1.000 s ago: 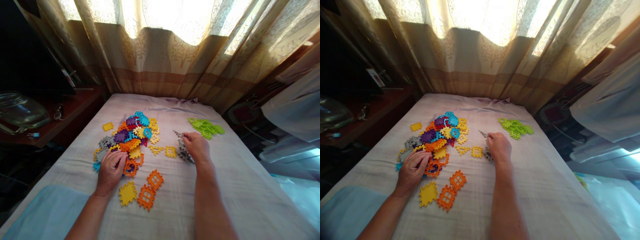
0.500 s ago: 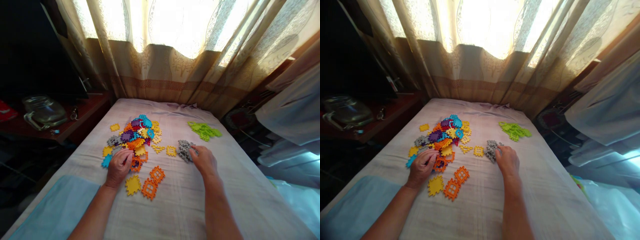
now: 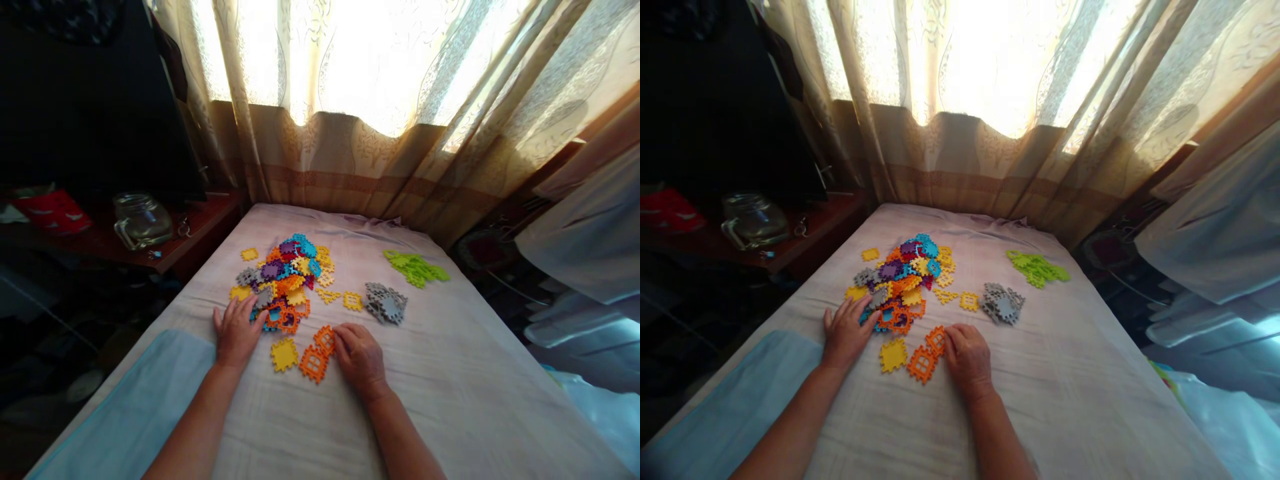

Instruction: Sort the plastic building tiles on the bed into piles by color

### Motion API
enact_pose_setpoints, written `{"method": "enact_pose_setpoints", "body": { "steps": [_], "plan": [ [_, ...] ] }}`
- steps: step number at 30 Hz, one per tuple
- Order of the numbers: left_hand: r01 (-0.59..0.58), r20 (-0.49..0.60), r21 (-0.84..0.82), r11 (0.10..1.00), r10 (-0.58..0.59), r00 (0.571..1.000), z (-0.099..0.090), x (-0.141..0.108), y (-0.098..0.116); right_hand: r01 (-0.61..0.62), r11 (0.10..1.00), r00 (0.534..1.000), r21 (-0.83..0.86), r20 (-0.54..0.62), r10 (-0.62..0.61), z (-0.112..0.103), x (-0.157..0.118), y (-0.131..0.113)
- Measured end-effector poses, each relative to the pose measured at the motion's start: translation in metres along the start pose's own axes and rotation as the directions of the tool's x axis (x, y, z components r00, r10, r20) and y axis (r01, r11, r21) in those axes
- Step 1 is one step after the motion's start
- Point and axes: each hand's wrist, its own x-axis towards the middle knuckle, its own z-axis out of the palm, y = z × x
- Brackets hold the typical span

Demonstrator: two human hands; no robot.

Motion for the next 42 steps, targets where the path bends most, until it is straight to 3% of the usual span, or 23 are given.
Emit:
{"method": "enact_pose_setpoints", "body": {
  "steps": [5, 9, 12, 16, 19, 21, 23, 25, 27, 29, 32, 36, 39, 42],
  "plan": [
    [-0.075, -0.049, -0.043, 0.996, 0.073, 0.996, -0.010, 0.007, 0.009, 0.007, 0.999, 0.995, 0.035, -0.096, -0.004, 0.003, -0.002, 0.000],
    [-0.239, -0.094, -0.179, 0.954, 0.225, 0.970, -0.018, 0.008, 0.030, 0.045, 0.998, 0.988, 0.049, -0.150, -0.037, 0.006, 0.001, -0.008],
    [-0.356, -0.026, -0.294, 0.887, 0.365, 0.931, -0.019, 0.000, 0.054, 0.087, 0.995, 0.988, 0.053, -0.132, -0.080, 0.006, 0.003, -0.015],
    [-0.407, 0.073, -0.392, 0.825, 0.469, 0.880, -0.016, -0.011, 0.073, 0.113, 0.993, 0.992, 0.042, -0.068, -0.110, 0.002, 0.003, -0.020],
    [-0.409, 0.070, -0.405, 0.818, 0.474, 0.878, -0.014, -0.012, 0.071, 0.045, 0.995, 0.998, 0.089, -0.052, -0.040, -0.004, 0.004, -0.013],
    [-0.395, 0.046, -0.391, 0.831, 0.446, 0.894, -0.012, -0.010, 0.067, -0.100, 0.984, 0.989, 0.148, -0.092, 0.114, -0.009, 0.008, 0.000],
    [-0.373, 0.017, -0.364, 0.854, 0.406, 0.914, -0.009, -0.008, 0.063, -0.317, 0.924, 0.923, 0.216, -0.153, 0.353, -0.016, 0.014, 0.020],
    [-0.353, -0.011, -0.332, 0.875, 0.371, 0.929, -0.006, -0.007, 0.062, -0.506, 0.806, 0.798, 0.308, -0.187, 0.572, -0.023, 0.019, 0.045],
    [-0.341, -0.037, -0.305, 0.889, 0.347, 0.937, -0.003, -0.006, 0.062, -0.611, 0.683, 0.681, 0.400, -0.174, 0.711, -0.029, 0.022, 0.069],
    [-0.337, -0.059, -0.274, 0.901, 0.334, 0.941, -0.002, -0.006, 0.062, -0.656, 0.603, 0.612, 0.454, -0.148, 0.777, -0.033, 0.023, 0.089],
    [-0.299, -0.092, -0.185, 0.936, 0.287, 0.954, 0.000, -0.006, 0.059, -0.707, 0.555, 0.567, 0.438, -0.117, 0.815, -0.035, 0.020, 0.106],
    [-0.142, -0.057, -0.042, 0.989, 0.140, 0.989, 0.009, 0.002, 0.047, -0.761, 0.529, 0.545, 0.376, -0.074, 0.835, -0.033, 0.016, 0.112],
    [-0.018, 0.126, 0.073, 0.997, 0.008, 0.992, 0.013, 0.014, 0.044, -0.773, 0.530, 0.535, 0.349, -0.092, 0.840, -0.033, 0.017, 0.108],
    [0.021, 0.316, 0.183, 0.983, -0.079, 0.946, 0.012, 0.026, 0.054, -0.776, 0.535, 0.522, 0.334, -0.135, 0.842, -0.035, 0.019, 0.103]
  ]
}}
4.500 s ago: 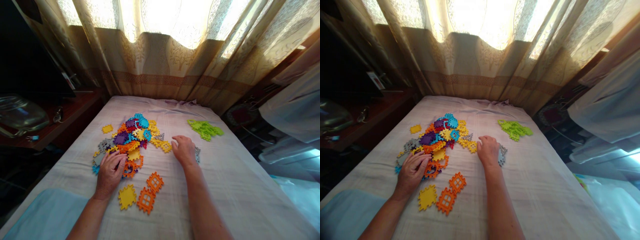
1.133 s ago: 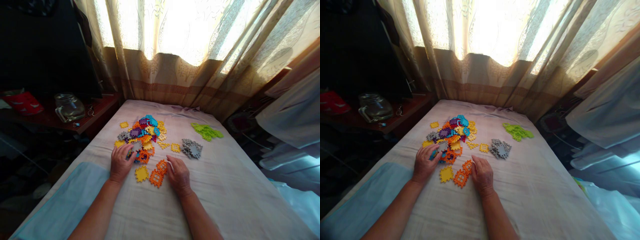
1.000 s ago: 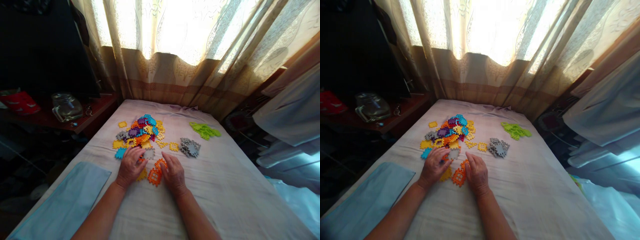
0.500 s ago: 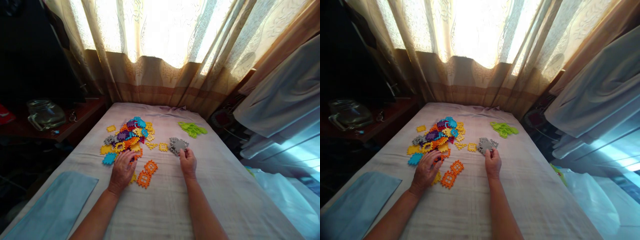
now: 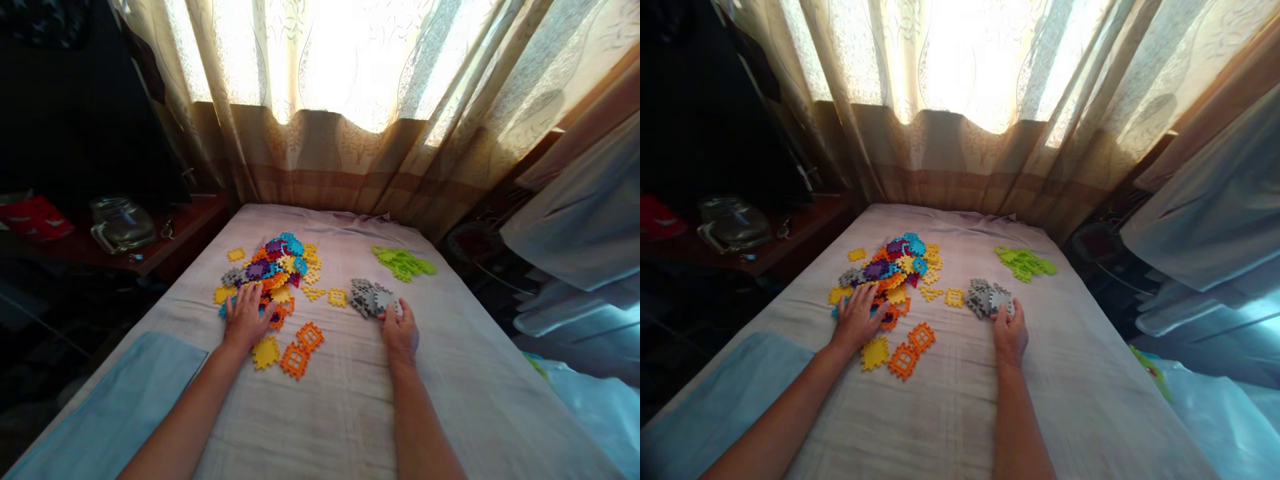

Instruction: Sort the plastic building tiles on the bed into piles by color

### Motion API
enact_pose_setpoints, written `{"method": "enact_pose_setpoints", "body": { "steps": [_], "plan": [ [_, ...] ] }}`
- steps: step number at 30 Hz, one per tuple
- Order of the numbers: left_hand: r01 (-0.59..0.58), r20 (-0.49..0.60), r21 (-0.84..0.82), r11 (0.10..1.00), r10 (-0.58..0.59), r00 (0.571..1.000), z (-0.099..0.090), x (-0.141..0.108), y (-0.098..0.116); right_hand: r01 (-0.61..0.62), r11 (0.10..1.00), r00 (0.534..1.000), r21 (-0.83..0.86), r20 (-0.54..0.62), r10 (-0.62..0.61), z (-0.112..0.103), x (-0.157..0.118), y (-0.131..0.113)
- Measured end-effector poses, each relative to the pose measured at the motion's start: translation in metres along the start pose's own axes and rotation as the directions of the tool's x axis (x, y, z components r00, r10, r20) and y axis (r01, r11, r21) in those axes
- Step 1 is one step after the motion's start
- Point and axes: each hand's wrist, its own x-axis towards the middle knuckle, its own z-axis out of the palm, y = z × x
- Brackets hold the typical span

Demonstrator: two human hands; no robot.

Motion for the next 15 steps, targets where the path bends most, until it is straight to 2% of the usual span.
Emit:
{"method": "enact_pose_setpoints", "body": {
  "steps": [2, 5, 9, 11, 13, 15],
  "plan": [
    [-0.021, 0.048, 0.037, 0.999, 0.019, 0.999, -0.003, 0.002, 0.010, 0.002, 1.000, 1.000, 0.020, -0.017, -0.002, -0.001, -0.001, -0.002],
    [-0.110, 0.059, 0.030, 0.993, 0.108, 0.992, -0.003, -0.003, 0.023, -0.009, 0.998, 1.000, 0.069, -0.015, 0.010, -0.002, -0.001, -0.002],
    [-0.210, 0.047, -0.019, 0.978, 0.211, 0.976, -0.003, 0.000, 0.028, 0.019, 0.996, 0.999, 0.084, -0.029, -0.017, 0.000, -0.001, 0.002],
    [-0.177, 0.037, 0.001, 0.984, 0.177, 0.983, -0.008, 0.014, 0.024, 0.031, 0.995, 0.999, 0.092, -0.039, -0.028, 0.002, 0.000, 0.004],
    [-0.090, 0.055, 0.049, 0.995, 0.088, 0.995, -0.015, 0.034, 0.018, 0.033, 0.994, 0.998, 0.100, -0.047, -0.029, 0.003, -0.001, 0.004],
    [0.000, 0.118, 0.092, 0.996, -0.011, 0.993, -0.020, 0.053, 0.014, 0.037, 0.993, 0.998, 0.108, -0.056, -0.031, 0.004, -0.001, 0.005]
  ]
}}
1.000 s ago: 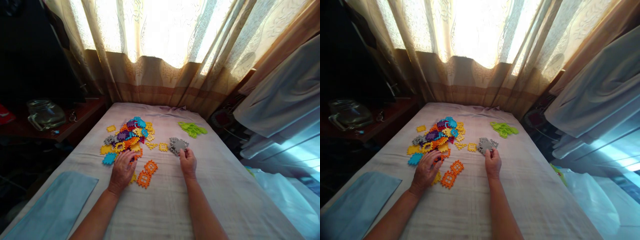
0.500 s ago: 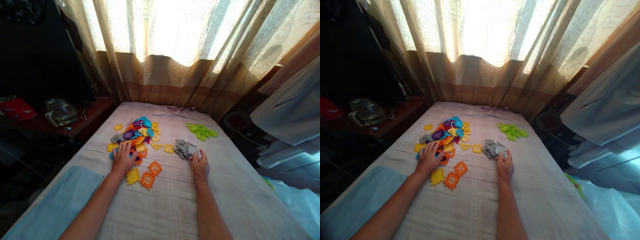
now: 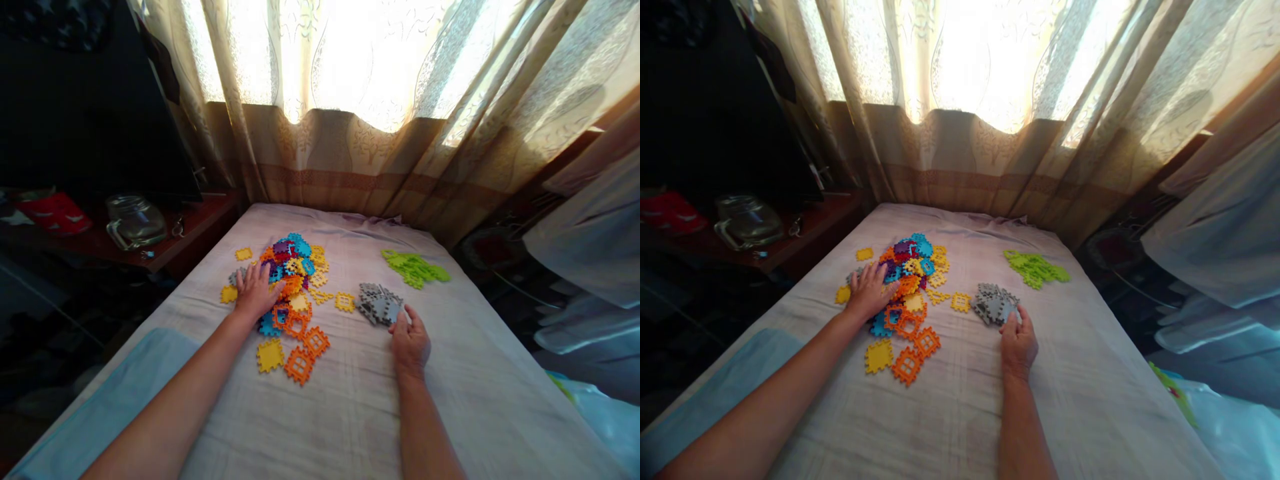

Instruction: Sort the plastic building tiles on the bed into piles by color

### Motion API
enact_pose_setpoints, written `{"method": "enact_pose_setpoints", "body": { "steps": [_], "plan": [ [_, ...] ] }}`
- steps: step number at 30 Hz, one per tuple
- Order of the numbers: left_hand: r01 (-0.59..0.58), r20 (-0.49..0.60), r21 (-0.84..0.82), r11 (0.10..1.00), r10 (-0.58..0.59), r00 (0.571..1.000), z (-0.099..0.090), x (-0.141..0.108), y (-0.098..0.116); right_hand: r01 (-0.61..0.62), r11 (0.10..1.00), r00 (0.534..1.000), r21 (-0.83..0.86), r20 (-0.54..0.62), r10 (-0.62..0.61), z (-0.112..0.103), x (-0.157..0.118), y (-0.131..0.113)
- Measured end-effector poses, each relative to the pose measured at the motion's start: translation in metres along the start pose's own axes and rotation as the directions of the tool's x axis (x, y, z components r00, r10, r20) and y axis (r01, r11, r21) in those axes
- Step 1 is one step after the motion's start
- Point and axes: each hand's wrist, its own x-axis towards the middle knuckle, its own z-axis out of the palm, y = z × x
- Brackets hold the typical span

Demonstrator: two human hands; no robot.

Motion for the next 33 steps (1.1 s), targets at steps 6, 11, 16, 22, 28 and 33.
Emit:
{"method": "enact_pose_setpoints", "body": {
  "steps": [6, 11, 16, 22, 28, 33],
  "plan": [
    [-0.059, 0.141, -0.028, 0.998, 0.062, 0.988, 0.003, 0.004, 0.016, 0.030, 0.999, 1.000, 0.042, 0.007, -0.031, 0.001, -0.001, -0.001],
    [-0.179, 0.117, -0.115, 0.977, 0.192, 0.974, 0.008, -0.018, 0.031, 0.054, 0.998, 0.999, 0.032, 0.005, -0.054, 0.003, 0.000, 0.002],
    [-0.178, -0.016, -0.051, 0.983, 0.177, 0.984, -0.009, 0.002, -0.003, 0.056, 0.995, 0.998, 0.079, -0.003, -0.056, 0.003, 0.000, 0.003],
    [-0.116, 0.031, 0.060, 0.991, 0.114, 0.993, -0.020, 0.031, -0.049, 0.083, 0.993, 0.996, 0.089, -0.026, -0.081, 0.004, 0.001, 0.002],
    [-0.153, -0.042, 0.068, 0.986, 0.156, 0.987, -0.023, 0.028, -0.050, 0.099, 0.991, 0.995, 0.090, -0.025, -0.097, 0.004, 0.002, 0.005],
    [-0.159, -0.179, -0.039, 0.986, 0.150, 0.972, -0.039, 0.017, -0.023, 0.088, 0.989, 0.996, 0.115, -0.032, -0.085, 0.003, 0.001, 0.000]
  ]
}}
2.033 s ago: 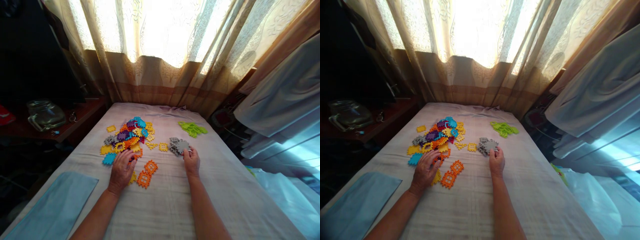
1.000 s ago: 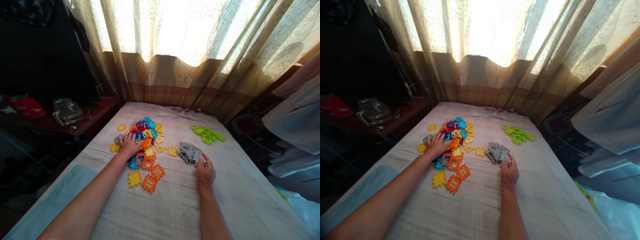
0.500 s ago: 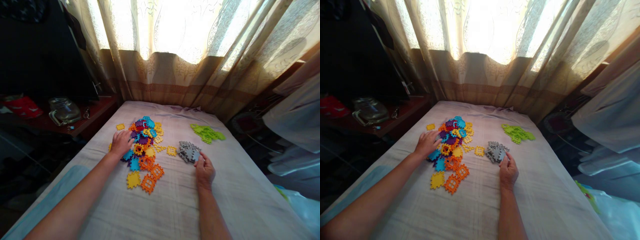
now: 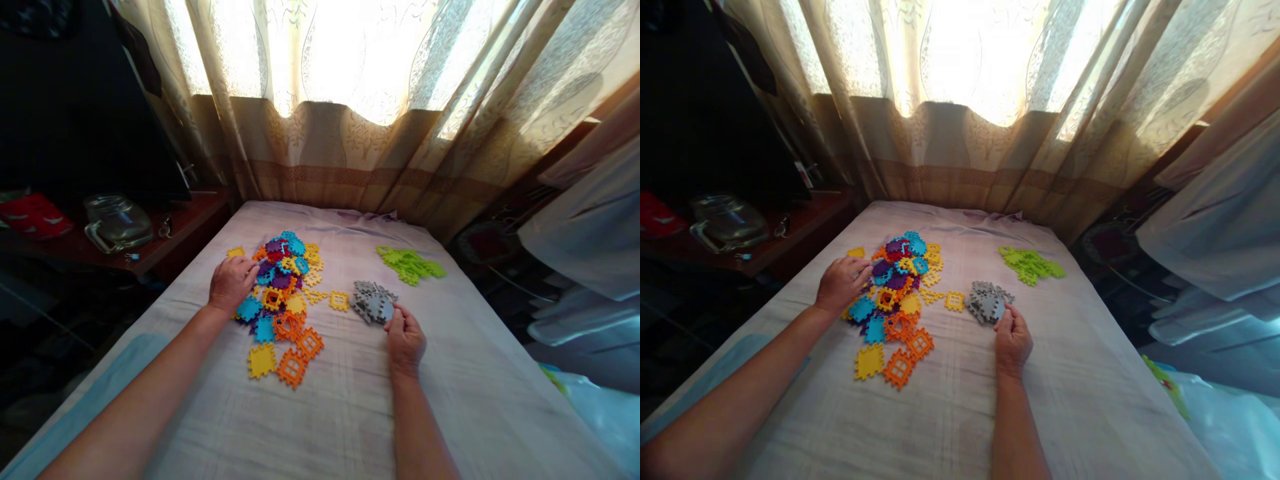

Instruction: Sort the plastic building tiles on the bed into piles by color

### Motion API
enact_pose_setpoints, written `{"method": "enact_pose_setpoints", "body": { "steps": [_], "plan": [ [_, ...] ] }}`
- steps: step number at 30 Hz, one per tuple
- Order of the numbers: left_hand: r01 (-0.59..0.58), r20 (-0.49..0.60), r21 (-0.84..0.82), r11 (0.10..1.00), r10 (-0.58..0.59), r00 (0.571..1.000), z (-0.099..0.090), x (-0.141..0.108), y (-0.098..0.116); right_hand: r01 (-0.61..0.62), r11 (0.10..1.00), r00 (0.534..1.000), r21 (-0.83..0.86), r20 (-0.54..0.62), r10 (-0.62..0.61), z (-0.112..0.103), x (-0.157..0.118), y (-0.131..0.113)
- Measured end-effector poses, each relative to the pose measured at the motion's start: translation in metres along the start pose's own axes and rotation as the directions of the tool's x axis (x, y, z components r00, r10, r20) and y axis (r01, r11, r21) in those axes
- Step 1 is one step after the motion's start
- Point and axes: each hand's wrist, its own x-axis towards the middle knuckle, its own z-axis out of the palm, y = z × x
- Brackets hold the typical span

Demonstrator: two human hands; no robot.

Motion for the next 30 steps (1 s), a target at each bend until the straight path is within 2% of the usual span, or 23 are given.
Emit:
{"method": "enact_pose_setpoints", "body": {
  "steps": [2, 3, 5, 6, 11, 14, 17, 20, 24, 30],
  "plan": [
    [-0.020, -0.034, -0.183, 0.983, 0.014, 0.999, 0.000, -0.006, 0.026, -0.004, 1.000, 1.000, 0.013, -0.005, 0.005, 0.000, 0.000, -0.001],
    [-0.027, -0.013, -0.280, 0.960, 0.024, 1.000, 0.002, -0.009, 0.042, -0.005, 1.000, 1.000, 0.018, -0.007, 0.005, -0.001, 0.000, -0.001],
    [0.004, 0.103, -0.481, 0.877, 0.052, 0.993, 0.011, -0.016, 0.076, -0.001, 1.000, 1.000, 0.025, -0.003, 0.001, -0.001, 0.000, -0.001],
    [0.057, 0.171, -0.569, 0.821, 0.050, 0.984, 0.017, -0.019, 0.094, 0.004, 1.000, 1.000, 0.029, 0.002, -0.004, -0.001, 0.000, -0.001],
    [0.102, 0.265, -0.646, 0.757, 0.096, 0.959, 0.056, -0.020, 0.164, 0.001, 0.999, 1.000, 0.039, -0.015, 0.000, -0.001, 0.002, -0.001],
    [0.106, 0.282, -0.657, 0.746, 0.113, 0.953, 0.073, -0.011, 0.193, -0.020, 0.998, 0.999, 0.062, -0.024, 0.021, -0.001, 0.003, -0.001],
    [0.071, 0.277, -0.650, 0.757, 0.149, 0.949, 0.079, -0.002, 0.215, -0.036, 0.996, 0.999, 0.078, -0.023, 0.038, 0.000, 0.003, -0.001],
    [0.009, 0.260, -0.604, 0.797, 0.186, 0.948, 0.077, 0.007, 0.224, -0.039, 0.996, 0.999, 0.078, -0.024, 0.041, 0.000, 0.003, 0.000],
    [-0.116, 0.229, -0.464, 0.878, 0.246, 0.942, 0.068, 0.010, 0.205, -0.039, 0.996, 0.999, 0.082, -0.031, 0.042, 0.000, 0.004, 0.000],
    [-0.382, 0.276, -0.293, 0.877, 0.460, 0.844, 0.056, -0.018, 0.162, -0.025, 0.997, 1.000, 0.067, -0.016, 0.026, 0.001, 0.004, 0.001]
  ]
}}
